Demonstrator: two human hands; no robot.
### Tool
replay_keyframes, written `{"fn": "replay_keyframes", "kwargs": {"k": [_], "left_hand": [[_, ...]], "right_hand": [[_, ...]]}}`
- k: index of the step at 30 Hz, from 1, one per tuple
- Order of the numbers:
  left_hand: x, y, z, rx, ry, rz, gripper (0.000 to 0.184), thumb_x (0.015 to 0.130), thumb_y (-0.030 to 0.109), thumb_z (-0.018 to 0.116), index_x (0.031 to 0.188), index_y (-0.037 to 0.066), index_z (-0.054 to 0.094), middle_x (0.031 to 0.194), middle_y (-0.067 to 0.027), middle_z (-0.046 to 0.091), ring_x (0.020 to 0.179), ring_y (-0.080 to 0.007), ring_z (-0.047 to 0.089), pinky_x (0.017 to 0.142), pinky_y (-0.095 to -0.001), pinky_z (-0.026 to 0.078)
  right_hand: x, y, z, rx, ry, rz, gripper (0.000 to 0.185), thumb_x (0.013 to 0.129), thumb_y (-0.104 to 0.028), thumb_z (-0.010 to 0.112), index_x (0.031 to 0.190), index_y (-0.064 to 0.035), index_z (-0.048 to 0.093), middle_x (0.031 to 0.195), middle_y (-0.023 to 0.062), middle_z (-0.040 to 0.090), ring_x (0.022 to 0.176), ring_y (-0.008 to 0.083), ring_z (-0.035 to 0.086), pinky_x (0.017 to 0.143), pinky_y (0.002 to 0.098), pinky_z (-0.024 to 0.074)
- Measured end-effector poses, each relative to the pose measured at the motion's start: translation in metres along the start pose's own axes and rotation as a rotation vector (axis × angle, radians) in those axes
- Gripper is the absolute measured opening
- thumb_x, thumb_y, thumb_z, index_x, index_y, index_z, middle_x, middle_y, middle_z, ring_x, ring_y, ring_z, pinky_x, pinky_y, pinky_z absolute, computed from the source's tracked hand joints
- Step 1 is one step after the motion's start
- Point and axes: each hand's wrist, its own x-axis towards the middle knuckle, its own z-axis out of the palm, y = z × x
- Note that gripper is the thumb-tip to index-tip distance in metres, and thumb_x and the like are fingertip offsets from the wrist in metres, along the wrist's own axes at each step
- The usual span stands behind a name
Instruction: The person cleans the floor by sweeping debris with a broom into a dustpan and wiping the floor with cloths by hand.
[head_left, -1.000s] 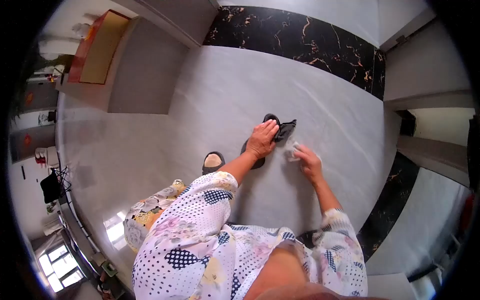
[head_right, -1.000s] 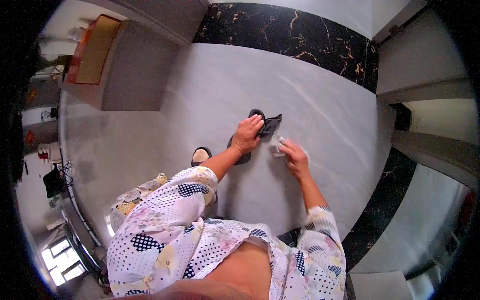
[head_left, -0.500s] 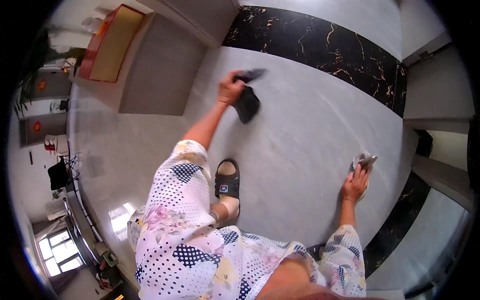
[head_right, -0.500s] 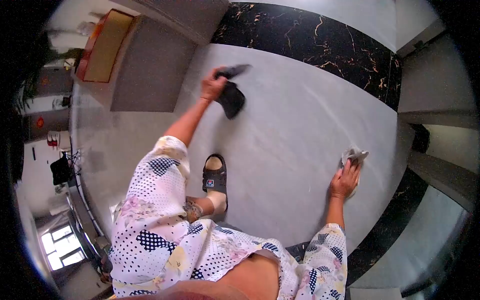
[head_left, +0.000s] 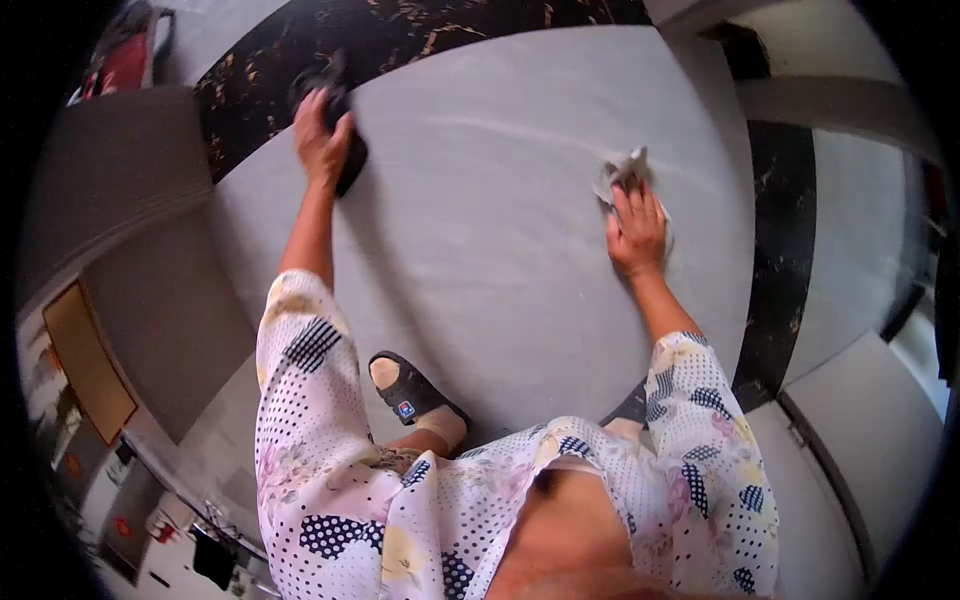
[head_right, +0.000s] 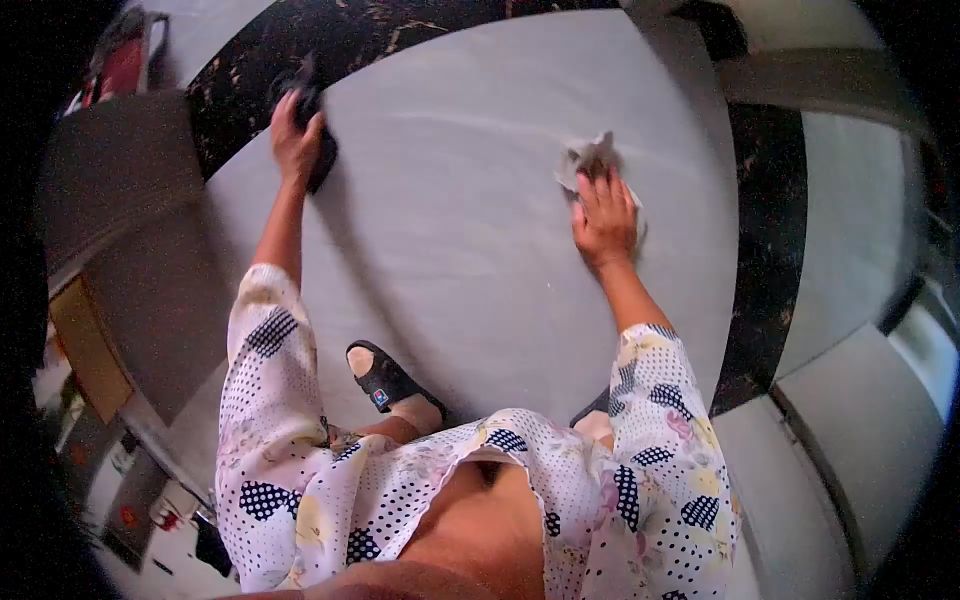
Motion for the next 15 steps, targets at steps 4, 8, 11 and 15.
{"fn": "replay_keyframes", "kwargs": {"k": [4,8,11,15], "left_hand": [[0.03,0.126,0.083,-0.278,-0.191,0.268,0.055,0.064,0.009,0.07,0.117,0.012,0.057,0.124,-0.0083,0.055,0.119,-0.0284,0.048,0.102,-0.0386,0.036],[-0.016,0.217,0.105,-0.375,-0.357,0.36,0.055,0.058,0.006,0.07,0.111,0.012,0.059,0.121,-0.0062,0.057,0.116,-0.0269,0.051,0.101,-0.0386,0.038],[-0.073,0.253,0.082,-0.446,-0.492,0.399,0.053,0.058,0.006,0.069,0.11,0.012,0.059,0.123,-0.0036,0.056,0.12,-0.024,0.047,0.103,-0.0396,0.035],[-0.152,0.28,0.036,-0.444,-0.631,0.392,0.055,0.059,0.006,0.069,0.113,0.013,0.058,0.127,-0.0027,0.054,0.124,-0.0225,0.044,0.105,-0.0411,0.032]], "right_hand": [[-0.006,-0.001,-0.004,0.007,0.018,0.002,0.049,0.078,-0.019,0.056,0.126,-0.0146,0.05,0.128,0.0099,0.049,0.124,0.0302,0.041,0.102,0.0451,0.0331],[-0.009,0.001,0.0,-0.009,0.052,-0.003,0.045,0.079,-0.018,0.056,0.123,-0.0156,0.052,0.125,0.0083,0.05,0.122,0.0279,0.043,0.101,0.044,0.0341],[-0.013,0.001,0.002,0.032,0.106,-0.002,0.037,0.077,-0.016,0.056,0.115,-0.0133,0.056,0.121,0.0089,0.053,0.121,0.0278,0.045,0.101,0.0435,0.0344],[-0.049,-0.009,0.005,0.056,0.142,-0.059,0.026,0.074,-0.011,0.056,0.1,-0.0092,0.06,0.117,0.0106,0.056,0.115,0.0293,0.048,0.098,0.043,0.0372]]}}
